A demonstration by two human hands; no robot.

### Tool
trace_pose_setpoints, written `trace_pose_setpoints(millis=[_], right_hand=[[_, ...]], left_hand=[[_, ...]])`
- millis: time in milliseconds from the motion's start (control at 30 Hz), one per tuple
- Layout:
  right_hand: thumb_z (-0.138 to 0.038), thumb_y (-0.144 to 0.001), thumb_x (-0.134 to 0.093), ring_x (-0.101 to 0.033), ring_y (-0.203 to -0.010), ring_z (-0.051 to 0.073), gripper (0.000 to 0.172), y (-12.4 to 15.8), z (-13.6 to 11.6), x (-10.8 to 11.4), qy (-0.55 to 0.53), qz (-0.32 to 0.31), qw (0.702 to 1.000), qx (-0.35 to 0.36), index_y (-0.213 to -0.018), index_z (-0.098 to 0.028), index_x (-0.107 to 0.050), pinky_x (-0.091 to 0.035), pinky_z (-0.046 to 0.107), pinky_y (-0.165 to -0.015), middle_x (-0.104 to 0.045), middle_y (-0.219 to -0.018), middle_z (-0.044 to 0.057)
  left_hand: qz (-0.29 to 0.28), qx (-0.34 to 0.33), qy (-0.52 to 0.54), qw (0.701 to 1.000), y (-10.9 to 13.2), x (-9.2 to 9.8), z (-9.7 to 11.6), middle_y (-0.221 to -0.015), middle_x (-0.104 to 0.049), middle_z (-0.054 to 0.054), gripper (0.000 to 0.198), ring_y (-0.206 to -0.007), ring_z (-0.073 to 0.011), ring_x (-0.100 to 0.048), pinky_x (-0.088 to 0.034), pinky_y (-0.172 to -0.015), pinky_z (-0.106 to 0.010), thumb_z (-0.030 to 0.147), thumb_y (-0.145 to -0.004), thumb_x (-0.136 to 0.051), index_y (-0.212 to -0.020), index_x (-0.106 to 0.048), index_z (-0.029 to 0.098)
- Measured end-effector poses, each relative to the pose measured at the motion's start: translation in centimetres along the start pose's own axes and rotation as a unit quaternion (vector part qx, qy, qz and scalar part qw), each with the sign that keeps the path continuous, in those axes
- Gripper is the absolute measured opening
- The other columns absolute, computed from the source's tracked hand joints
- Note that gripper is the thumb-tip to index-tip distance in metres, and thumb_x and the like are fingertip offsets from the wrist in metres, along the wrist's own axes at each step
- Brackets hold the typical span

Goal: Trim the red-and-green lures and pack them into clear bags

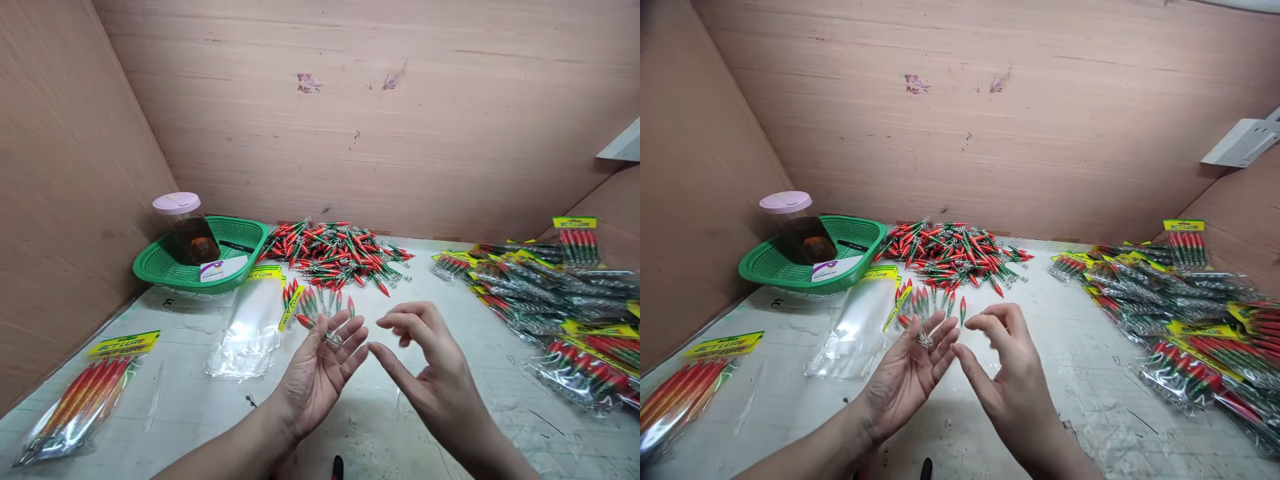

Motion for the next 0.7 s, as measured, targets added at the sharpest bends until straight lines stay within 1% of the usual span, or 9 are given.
trace_pose_setpoints(millis=[33, 100, 167, 267, 333, 400, 500, 600, 700], right_hand=[[-0.026, -0.087, -0.057, -0.056, -0.076, 0.016, 0.007, -0.1, 0.7, -1.1, -0.066, -0.044, 0.996, -0.039, -0.092, -0.020, -0.059, -0.049, 0.028, -0.064, -0.056, -0.085, 0.004], [-0.028, -0.089, -0.054, -0.055, -0.065, 0.012, 0.007, -0.2, 1.6, -3.2, -0.182, -0.111, 0.972, -0.098, -0.089, -0.021, -0.053, -0.049, 0.023, -0.056, -0.055, -0.076, 0.000], [-0.031, -0.093, -0.045, -0.055, -0.062, 0.010, 0.009, -0.6, 2.5, -4.0, -0.232, -0.121, 0.959, -0.111, -0.095, -0.022, -0.046, -0.049, 0.022, -0.053, -0.054, -0.079, -0.001], [-0.032, -0.097, -0.031, -0.057, -0.065, 0.011, 0.015, -1.7, 4.9, -4.3, -0.130, -0.101, 0.984, -0.069, -0.106, -0.023, -0.037, -0.051, 0.025, -0.056, -0.053, -0.093, 0.003], [-0.032, -0.093, -0.043, -0.057, -0.066, 0.012, 0.013, -1.7, 6.8, -5.6, -0.039, -0.131, 0.990, -0.040, -0.100, -0.022, -0.046, -0.051, 0.026, -0.059, -0.055, -0.090, 0.003], [-0.026, -0.082, -0.059, -0.058, -0.067, 0.014, 0.008, -1.2, 8.4, -7.4, 0.005, -0.173, 0.985, -0.022, -0.087, -0.021, -0.055, -0.049, 0.027, -0.059, -0.057, -0.082, 0.002], [-0.015, -0.077, -0.058, -0.059, -0.074, 0.018, 0.009, 0.0, 9.2, -9.1, 0.058, -0.199, 0.978, 0.005, -0.084, -0.020, -0.060, -0.049, 0.030, -0.062, -0.059, -0.082, 0.004], [-0.012, -0.082, -0.051, -0.058, -0.077, 0.019, 0.013, 0.7, 8.2, -8.5, 0.075, -0.204, 0.976, 0.027, -0.088, -0.019, -0.060, -0.049, 0.031, -0.065, -0.059, -0.083, 0.006], [-0.021, -0.087, -0.052, -0.057, -0.075, 0.017, 0.010, 0.7, 6.0, -5.0, 0.073, -0.187, 0.978, 0.053, -0.094, -0.020, -0.059, -0.049, 0.029, -0.065, -0.059, -0.084, 0.005]], left_hand=[[0.000, 0.001, 0.003, 1.000, 0.0, 0.0, 0.0, -0.101, -0.072, -0.013, 0.032, -0.094, -0.0209, -0.068, -0.054, -0.086, -0.031, 0.034, -0.091, -0.050, -0.098, -0.068, 0.009], [0.013, -0.015, 0.006, 1.000, -0.2, 0.1, 0.8, -0.101, -0.072, -0.014, 0.033, -0.093, -0.0213, -0.069, -0.055, -0.085, -0.032, 0.034, -0.090, -0.050, -0.100, -0.067, 0.008], [0.045, -0.059, 0.007, 0.997, -0.4, 0.4, 2.7, -0.099, -0.072, -0.013, 0.031, -0.090, -0.0200, -0.070, -0.056, -0.083, -0.031, 0.031, -0.092, -0.048, -0.105, -0.065, 0.008], [0.088, -0.126, 0.016, 0.988, -0.4, 0.7, 6.3, -0.092, -0.074, -0.011, 0.030, -0.086, -0.0174, -0.071, -0.057, -0.078, -0.028, 0.023, -0.093, -0.044, -0.114, -0.061, 0.009], [0.095, -0.152, 0.027, 0.983, -0.3, 0.6, 8.2, -0.091, -0.074, -0.011, 0.033, -0.085, -0.0170, -0.071, -0.058, -0.075, -0.026, 0.022, -0.093, -0.044, -0.120, -0.058, 0.008], [0.091, -0.168, 0.032, 0.981, -0.3, 0.4, 9.2, -0.091, -0.074, -0.011, 0.035, -0.084, -0.0171, -0.071, -0.059, -0.073, -0.025, 0.023, -0.093, -0.045, -0.122, -0.056, 0.007], [0.079, -0.166, 0.031, 0.983, -0.4, 0.3, 9.3, -0.092, -0.074, -0.011, 0.034, -0.084, -0.0175, -0.071, -0.059, -0.072, -0.025, 0.023, -0.093, -0.044, -0.119, -0.058, 0.007], [0.075, -0.145, 0.028, 0.986, -0.6, 0.6, 8.4, -0.092, -0.074, -0.013, 0.032, -0.086, -0.0188, -0.071, -0.059, -0.074, -0.026, 0.026, -0.093, -0.045, -0.112, -0.061, 0.005], [0.069, -0.129, 0.024, 0.989, -0.9, 0.7, 7.6, -0.092, -0.074, -0.013, 0.033, -0.087, -0.0193, -0.071, -0.059, -0.074, -0.026, 0.030, -0.093, -0.045, -0.102, -0.065, 0.006]])
Point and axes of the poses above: each hand's wrist, its own y-axis away from the middle knuckle, its own x-axis out of the back of the hand, z = x × y, the point moved 10 cm from there along -y, towards the middle knuckle
